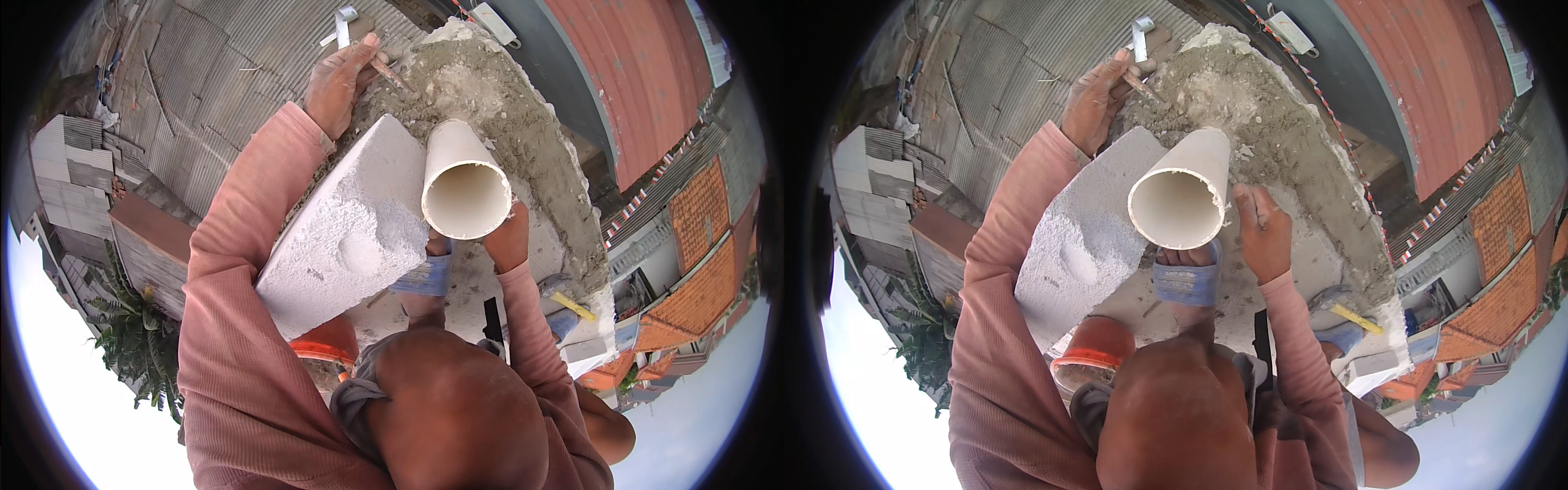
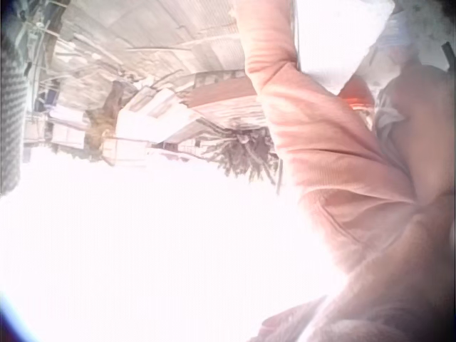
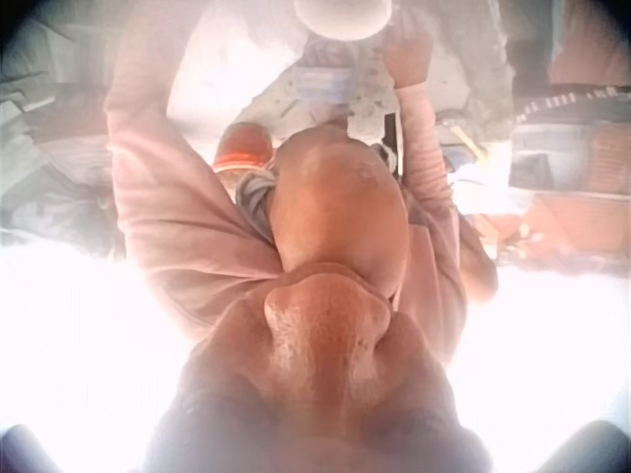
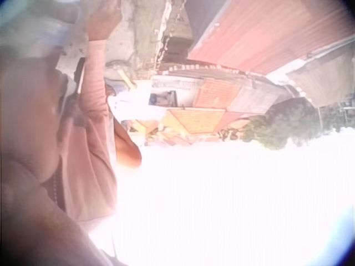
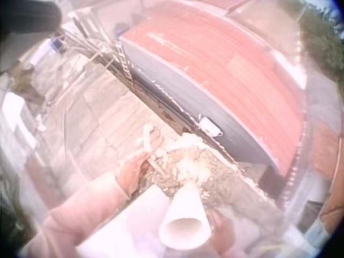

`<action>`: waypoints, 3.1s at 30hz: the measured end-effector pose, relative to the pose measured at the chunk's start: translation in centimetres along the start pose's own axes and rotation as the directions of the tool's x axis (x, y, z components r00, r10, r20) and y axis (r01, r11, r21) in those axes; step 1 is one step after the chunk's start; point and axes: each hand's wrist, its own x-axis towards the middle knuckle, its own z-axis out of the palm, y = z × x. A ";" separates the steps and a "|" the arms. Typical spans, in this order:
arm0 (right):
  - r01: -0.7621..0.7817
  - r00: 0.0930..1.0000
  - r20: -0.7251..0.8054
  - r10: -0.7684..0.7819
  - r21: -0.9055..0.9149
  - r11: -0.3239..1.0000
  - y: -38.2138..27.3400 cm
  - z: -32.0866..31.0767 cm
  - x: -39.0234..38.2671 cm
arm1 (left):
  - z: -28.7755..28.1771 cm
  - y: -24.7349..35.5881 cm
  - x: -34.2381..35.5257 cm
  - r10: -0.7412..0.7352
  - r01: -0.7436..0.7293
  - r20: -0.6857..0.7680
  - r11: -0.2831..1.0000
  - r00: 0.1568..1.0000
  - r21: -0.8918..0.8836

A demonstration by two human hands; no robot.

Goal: The person constructs a masonry wall using bricks and mortar, applying wet cement with a trowel, positioning a PVC pipe, and using a hammer to break and shape pieces of concrete.

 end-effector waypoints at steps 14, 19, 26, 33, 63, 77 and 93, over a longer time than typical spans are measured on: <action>0.048 0.997 -0.047 -0.056 -0.157 0.986 0.1 2.0 -0.3 | -0.5 0.4 -0.4 0.062 -0.047 -0.124 0.992 0.990 0.117; -0.126 0.988 -0.077 0.132 0.071 0.989 1.0 0.5 -3.6 | 1.2 0.1 -1.3 0.217 -0.215 0.072 0.760 0.973 0.613; -0.150 0.985 -0.077 0.155 0.071 0.986 -0.9 -0.3 -3.2 | 1.1 0.4 -2.0 0.125 -0.135 0.052 0.942 0.991 0.307; -0.284 0.956 -0.073 0.284 0.003 0.959 0.3 -3.0 -3.6 | -0.4 -0.4 -1.3 0.239 -0.245 0.085 0.801 0.967 0.547; -0.028 0.970 0.237 0.060 -0.139 0.990 1.0 -5.0 -0.7 | -2.0 0.5 0.3 0.294 -0.395 0.267 0.604 0.918 0.693; 0.090 0.990 0.134 -0.054 -0.276 0.957 -0.2 -0.4 -0.9 | -3.6 2.3 3.0 0.038 -0.154 0.234 0.852 0.971 0.500; 0.024 0.998 -0.059 -0.024 0.001 1.000 -3.3 1.4 -0.6 | 1.1 1.3 2.2 0.469 -0.362 -0.045 0.736 0.882 0.572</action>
